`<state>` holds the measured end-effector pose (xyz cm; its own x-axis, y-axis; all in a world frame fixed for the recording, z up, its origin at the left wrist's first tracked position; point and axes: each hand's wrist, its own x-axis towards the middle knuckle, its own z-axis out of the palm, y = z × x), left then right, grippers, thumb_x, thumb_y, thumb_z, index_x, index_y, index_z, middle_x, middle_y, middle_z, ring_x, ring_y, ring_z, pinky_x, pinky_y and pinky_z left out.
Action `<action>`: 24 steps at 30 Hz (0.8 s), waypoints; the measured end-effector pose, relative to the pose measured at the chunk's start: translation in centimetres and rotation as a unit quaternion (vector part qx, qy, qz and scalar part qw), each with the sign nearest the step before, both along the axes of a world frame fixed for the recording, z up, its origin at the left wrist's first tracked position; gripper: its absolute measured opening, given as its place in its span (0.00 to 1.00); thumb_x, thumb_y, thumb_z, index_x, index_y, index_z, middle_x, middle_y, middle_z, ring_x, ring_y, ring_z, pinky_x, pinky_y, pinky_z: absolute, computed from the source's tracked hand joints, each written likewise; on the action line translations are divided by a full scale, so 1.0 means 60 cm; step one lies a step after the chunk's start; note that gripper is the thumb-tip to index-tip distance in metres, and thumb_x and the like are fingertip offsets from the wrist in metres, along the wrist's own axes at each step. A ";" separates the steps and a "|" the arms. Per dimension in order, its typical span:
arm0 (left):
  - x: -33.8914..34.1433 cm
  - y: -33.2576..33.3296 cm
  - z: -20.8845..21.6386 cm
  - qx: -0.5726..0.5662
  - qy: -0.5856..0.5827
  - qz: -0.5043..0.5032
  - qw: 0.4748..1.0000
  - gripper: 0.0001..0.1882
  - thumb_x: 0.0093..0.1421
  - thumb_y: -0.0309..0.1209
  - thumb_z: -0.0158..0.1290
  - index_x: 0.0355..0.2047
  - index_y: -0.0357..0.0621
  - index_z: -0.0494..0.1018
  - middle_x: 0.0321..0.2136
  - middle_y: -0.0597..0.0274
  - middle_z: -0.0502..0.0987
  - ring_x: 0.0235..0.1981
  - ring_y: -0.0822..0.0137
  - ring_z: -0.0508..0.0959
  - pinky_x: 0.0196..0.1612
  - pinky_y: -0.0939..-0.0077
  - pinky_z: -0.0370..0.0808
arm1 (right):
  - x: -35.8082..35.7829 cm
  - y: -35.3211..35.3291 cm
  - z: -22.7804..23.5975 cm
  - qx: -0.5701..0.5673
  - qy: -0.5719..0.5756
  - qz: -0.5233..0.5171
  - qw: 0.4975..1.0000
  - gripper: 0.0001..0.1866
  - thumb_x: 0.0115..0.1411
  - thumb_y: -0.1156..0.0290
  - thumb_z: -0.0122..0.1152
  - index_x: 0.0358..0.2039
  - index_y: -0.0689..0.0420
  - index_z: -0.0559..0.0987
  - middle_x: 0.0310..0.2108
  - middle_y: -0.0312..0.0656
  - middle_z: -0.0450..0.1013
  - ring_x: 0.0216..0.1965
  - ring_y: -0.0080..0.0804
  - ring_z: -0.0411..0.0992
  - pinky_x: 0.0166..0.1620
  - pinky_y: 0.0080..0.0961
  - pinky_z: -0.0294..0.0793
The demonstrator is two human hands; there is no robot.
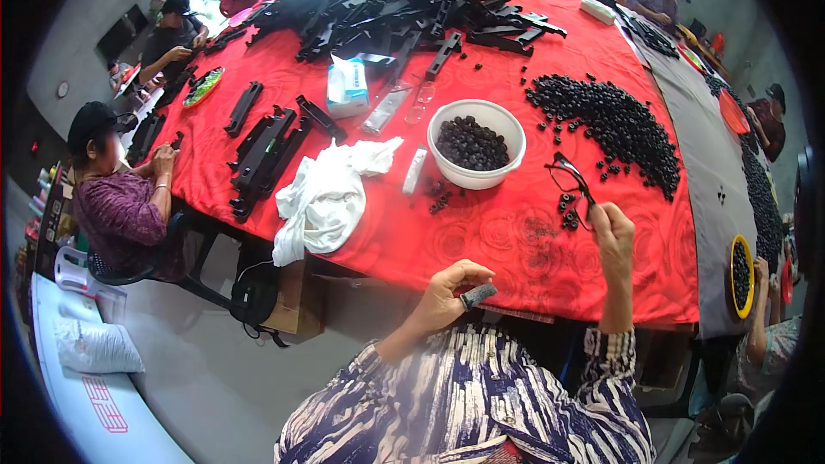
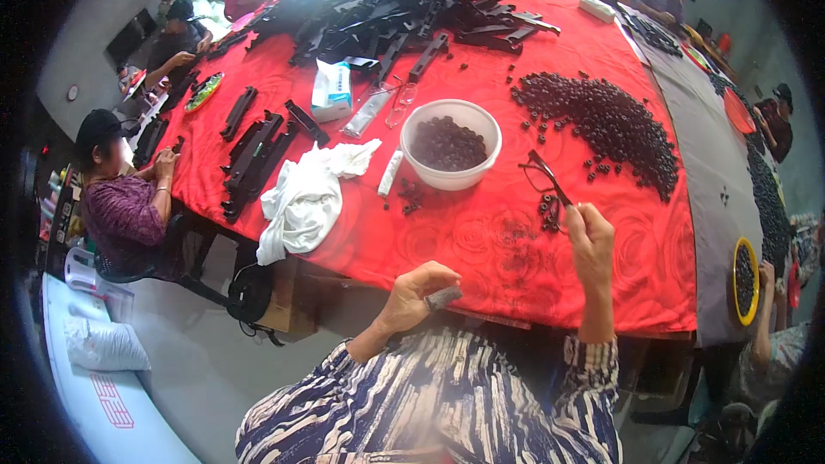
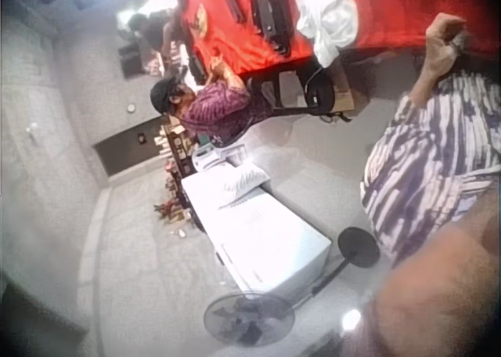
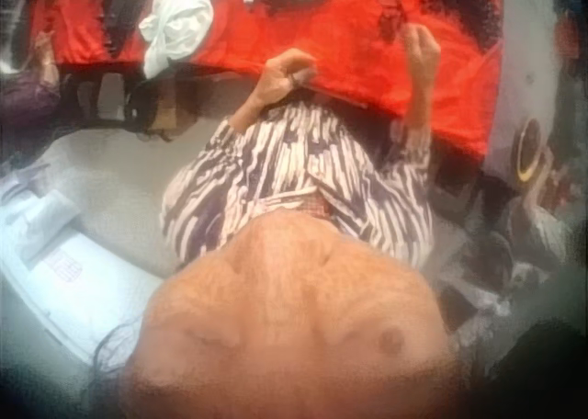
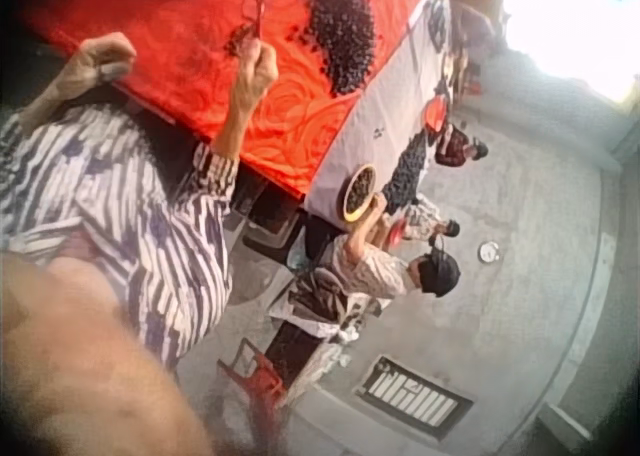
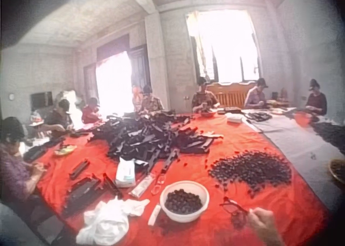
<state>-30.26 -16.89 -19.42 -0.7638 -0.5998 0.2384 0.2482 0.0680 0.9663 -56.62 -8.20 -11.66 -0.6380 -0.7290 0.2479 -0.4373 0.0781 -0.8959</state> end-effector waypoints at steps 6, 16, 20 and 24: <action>-0.007 0.011 0.059 0.090 0.040 0.083 0.992 0.35 0.51 0.27 0.62 0.58 0.44 0.59 0.39 0.65 0.69 0.38 0.73 0.71 0.45 0.78 0.71 | 0.048 0.045 0.065 0.034 -0.048 0.234 0.970 0.06 0.54 0.77 0.59 0.25 0.62 0.71 0.22 0.35 0.68 0.23 0.20 0.67 0.24 0.21 0.64; 0.011 0.025 0.096 -0.296 -0.002 0.051 0.954 0.20 0.49 0.21 0.59 0.44 0.39 0.72 0.39 0.55 0.73 0.34 0.61 0.77 0.35 0.73 0.74 | 0.080 0.047 0.070 0.019 0.095 0.464 0.881 0.10 0.49 0.75 0.66 0.25 0.62 0.72 0.21 0.42 0.67 0.20 0.36 0.67 0.22 0.26 0.64; 0.012 0.031 0.091 -0.188 -0.014 0.043 0.981 0.16 0.49 0.19 0.57 0.40 0.39 0.72 0.37 0.54 0.72 0.37 0.59 0.76 0.39 0.71 0.73 | 0.087 0.047 0.047 0.006 0.041 0.430 0.902 0.09 0.49 0.75 0.65 0.26 0.62 0.72 0.25 0.41 0.68 0.23 0.35 0.67 0.25 0.25 0.65; 0.025 0.019 0.077 -0.198 -0.036 0.043 0.979 0.14 0.47 0.19 0.60 0.34 0.39 0.70 0.42 0.59 0.68 0.36 0.73 0.72 0.35 0.81 0.71 | 0.093 0.041 0.042 -0.007 0.078 0.412 0.908 0.09 0.50 0.76 0.65 0.28 0.63 0.72 0.34 0.45 0.68 0.30 0.36 0.70 0.31 0.27 0.69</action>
<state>-28.76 -15.74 -14.79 -0.7382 -0.5340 0.4121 0.1573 0.4578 0.8750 -51.05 -5.73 -9.16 0.1667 -0.9386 0.3021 -0.4630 -0.3450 -0.8164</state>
